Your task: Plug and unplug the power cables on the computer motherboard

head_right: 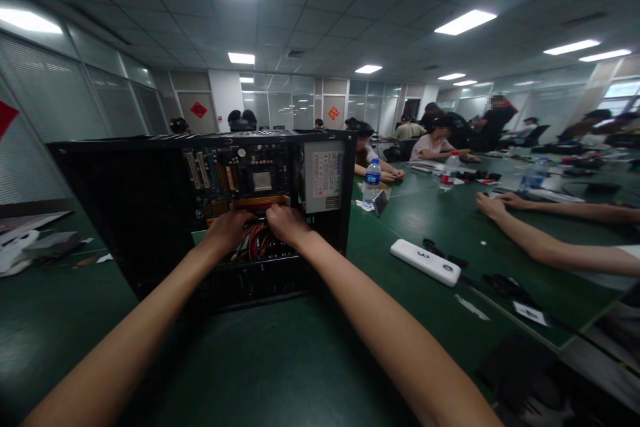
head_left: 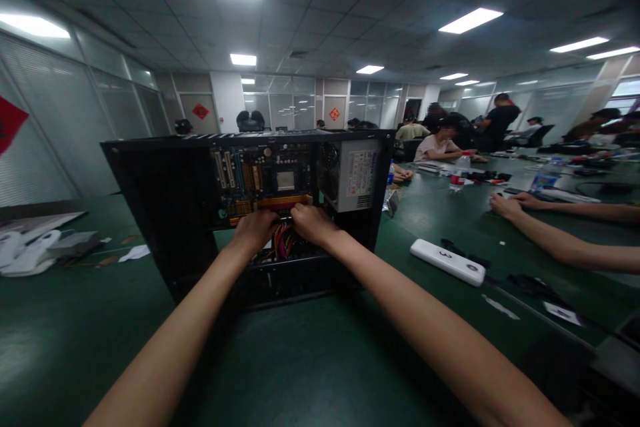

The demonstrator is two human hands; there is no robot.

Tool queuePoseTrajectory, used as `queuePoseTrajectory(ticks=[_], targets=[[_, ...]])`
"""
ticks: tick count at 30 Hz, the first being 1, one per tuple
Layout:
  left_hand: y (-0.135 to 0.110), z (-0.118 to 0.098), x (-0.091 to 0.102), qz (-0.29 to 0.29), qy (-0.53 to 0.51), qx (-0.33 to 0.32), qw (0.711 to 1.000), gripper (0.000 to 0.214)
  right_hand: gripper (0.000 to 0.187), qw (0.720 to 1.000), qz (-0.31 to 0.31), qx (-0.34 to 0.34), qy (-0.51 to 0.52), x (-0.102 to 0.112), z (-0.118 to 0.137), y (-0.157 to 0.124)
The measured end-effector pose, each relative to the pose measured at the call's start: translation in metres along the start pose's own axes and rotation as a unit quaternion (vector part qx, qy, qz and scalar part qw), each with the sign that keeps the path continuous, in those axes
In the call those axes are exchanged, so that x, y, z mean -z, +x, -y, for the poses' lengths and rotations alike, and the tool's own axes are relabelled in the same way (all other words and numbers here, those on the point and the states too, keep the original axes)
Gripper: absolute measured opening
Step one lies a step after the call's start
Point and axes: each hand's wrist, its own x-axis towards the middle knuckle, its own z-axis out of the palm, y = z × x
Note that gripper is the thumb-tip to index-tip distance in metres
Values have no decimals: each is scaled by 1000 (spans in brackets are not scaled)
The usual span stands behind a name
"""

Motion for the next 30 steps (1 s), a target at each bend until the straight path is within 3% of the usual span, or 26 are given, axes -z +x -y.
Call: queuePoseTrajectory(ticks=[13, 30], targets=[[-2, -5, 3, -15, -12, 8, 1000, 33, 26, 1000, 6, -7, 8, -2, -4, 3], [-5, -3, 5, -20, -19, 20, 999, 33, 23, 996, -28, -19, 82, -15, -13, -3]])
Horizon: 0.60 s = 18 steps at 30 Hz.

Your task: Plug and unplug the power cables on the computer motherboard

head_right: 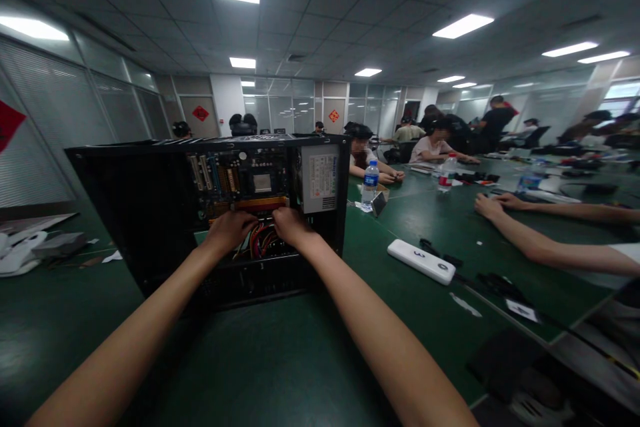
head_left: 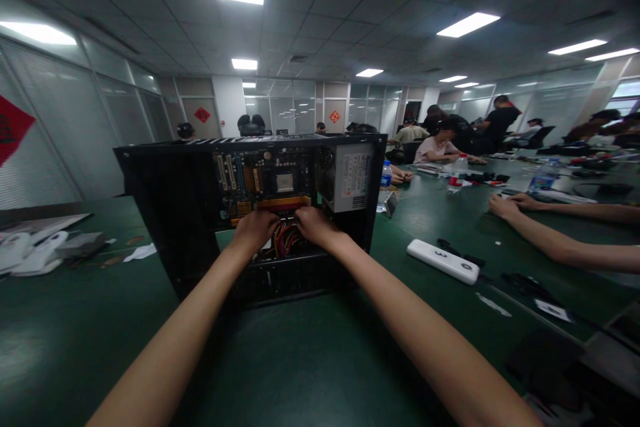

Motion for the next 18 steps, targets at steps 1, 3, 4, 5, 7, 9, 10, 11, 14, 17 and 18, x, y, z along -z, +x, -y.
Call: queuePoseTrajectory(ticks=[1, 3, 4, 5, 7, 9, 10, 11, 14, 17, 18], targets=[[0, 1, -1, 1, 1, 3, 1000, 33, 24, 1000, 2, -4, -3, 0, 0, 1], [1, 1, -2, 3, 5, 8, 1000, 33, 26, 1000, 8, -11, -6, 1, 1, 1], [1, 1, -2, 4, 6, 9, 1000, 33, 27, 1000, 12, -13, -7, 1, 1, 2], [1, 0, -2, 4, 7, 8, 1000, 33, 27, 1000, 15, -15, -8, 2, 2, 2], [1, -1, 0, 7, 13, 6, 1000, 33, 29, 1000, 23, -19, -10, 4, 3, 1], [1, -3, 1, 11, 22, 5, 1000, 33, 30, 999, 32, -22, -13, 7, 5, 0], [1, -4, 1, 13, 26, 4, 1000, 34, 30, 999, 37, -24, -15, 8, 6, 0], [1, -4, 1, 14, 30, 4, 999, 34, 30, 999, 39, -26, -18, 9, 7, 0], [1, -4, 0, 8, 39, 4, 999, 35, 30, 998, 40, -32, -24, 11, 8, 0], [2, -5, 0, 6, 50, 5, 999, 36, 31, 998, 40, -46, -25, 11, 8, 0], [2, -6, 0, 7, 51, 8, 999, 36, 31, 998, 39, -50, -24, 11, 7, 0]])
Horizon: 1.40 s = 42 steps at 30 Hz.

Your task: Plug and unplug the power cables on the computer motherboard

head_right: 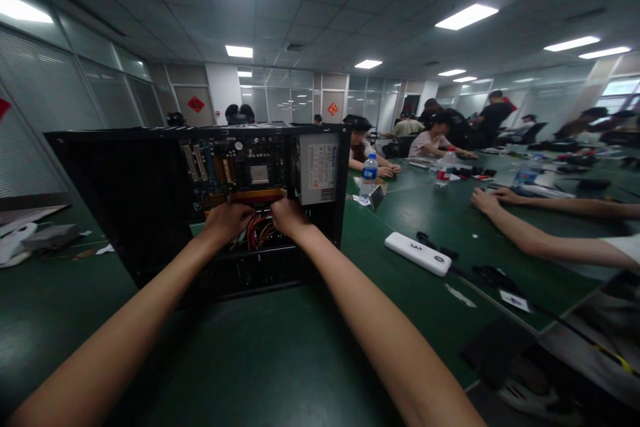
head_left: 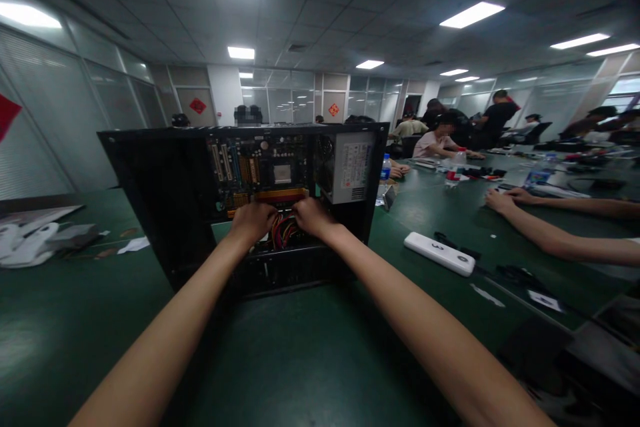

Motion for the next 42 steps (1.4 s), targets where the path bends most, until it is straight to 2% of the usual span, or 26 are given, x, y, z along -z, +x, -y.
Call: queuePoseTrajectory(ticks=[10, 21, 27, 33, 42], targets=[[2, -1, 0, 9, -17, 36, 999, 37, 32, 1000, -15, -17, 18, -3, -3, 1], [3, -1, -1, 10, -20, 35, 999, 39, 33, 999, -20, -33, 25, -4, -4, 1], [3, -5, -1, 5, -14, 58, 998, 39, 33, 998, -29, -40, 24, -3, -2, 1], [-1, -9, 5, 5, -10, 60, 998, 39, 34, 998, -29, -52, 32, -3, -1, 0], [-1, -4, 3, 0, -13, 45, 999, 38, 34, 998, -35, -44, 35, -5, -2, 1]])
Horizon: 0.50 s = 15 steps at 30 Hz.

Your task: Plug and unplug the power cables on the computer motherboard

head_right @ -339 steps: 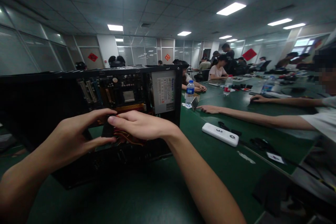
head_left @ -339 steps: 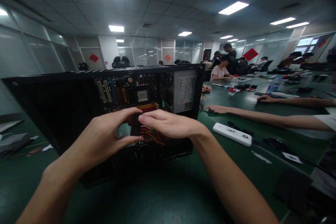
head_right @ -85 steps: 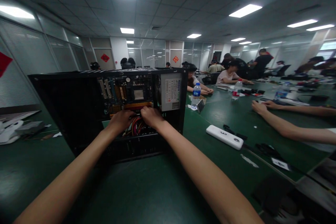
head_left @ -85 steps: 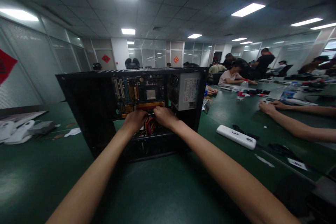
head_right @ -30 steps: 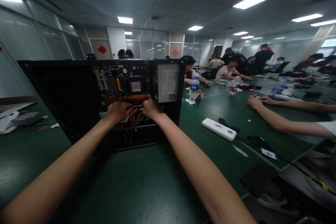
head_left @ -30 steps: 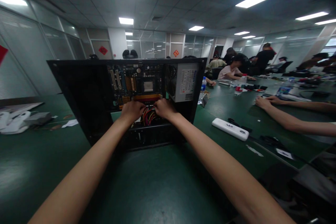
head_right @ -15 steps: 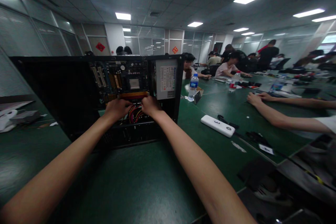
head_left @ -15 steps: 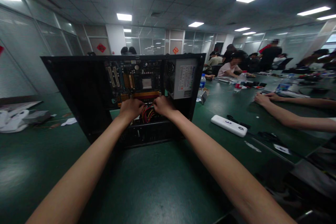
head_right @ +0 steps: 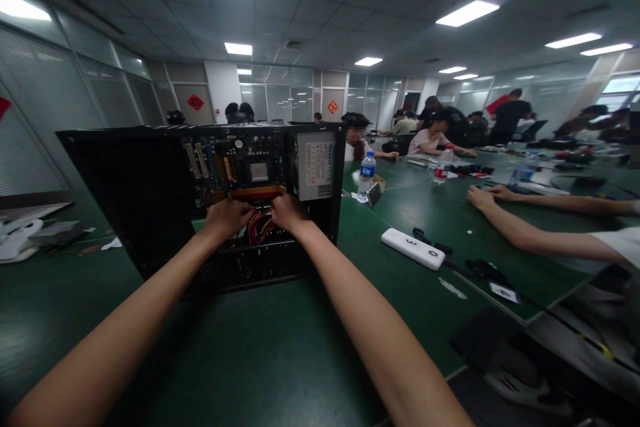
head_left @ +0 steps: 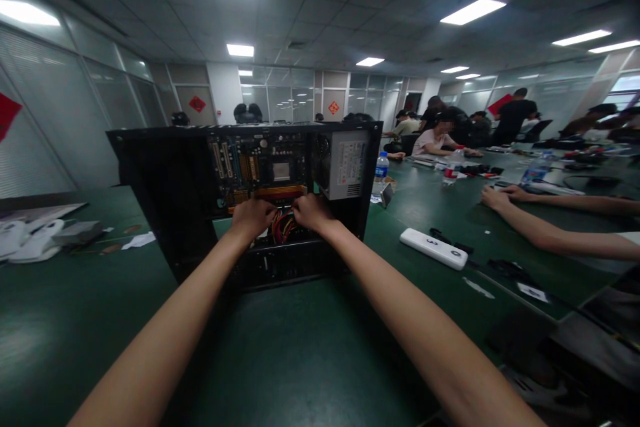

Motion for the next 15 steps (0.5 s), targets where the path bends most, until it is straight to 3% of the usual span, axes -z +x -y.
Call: queuePoseTrajectory(ticks=[15], targets=[[-1, 3, 0, 9, -1, -15, 1000, 37, 34, 1000, 15, 0, 14, 6, 1, -2]])
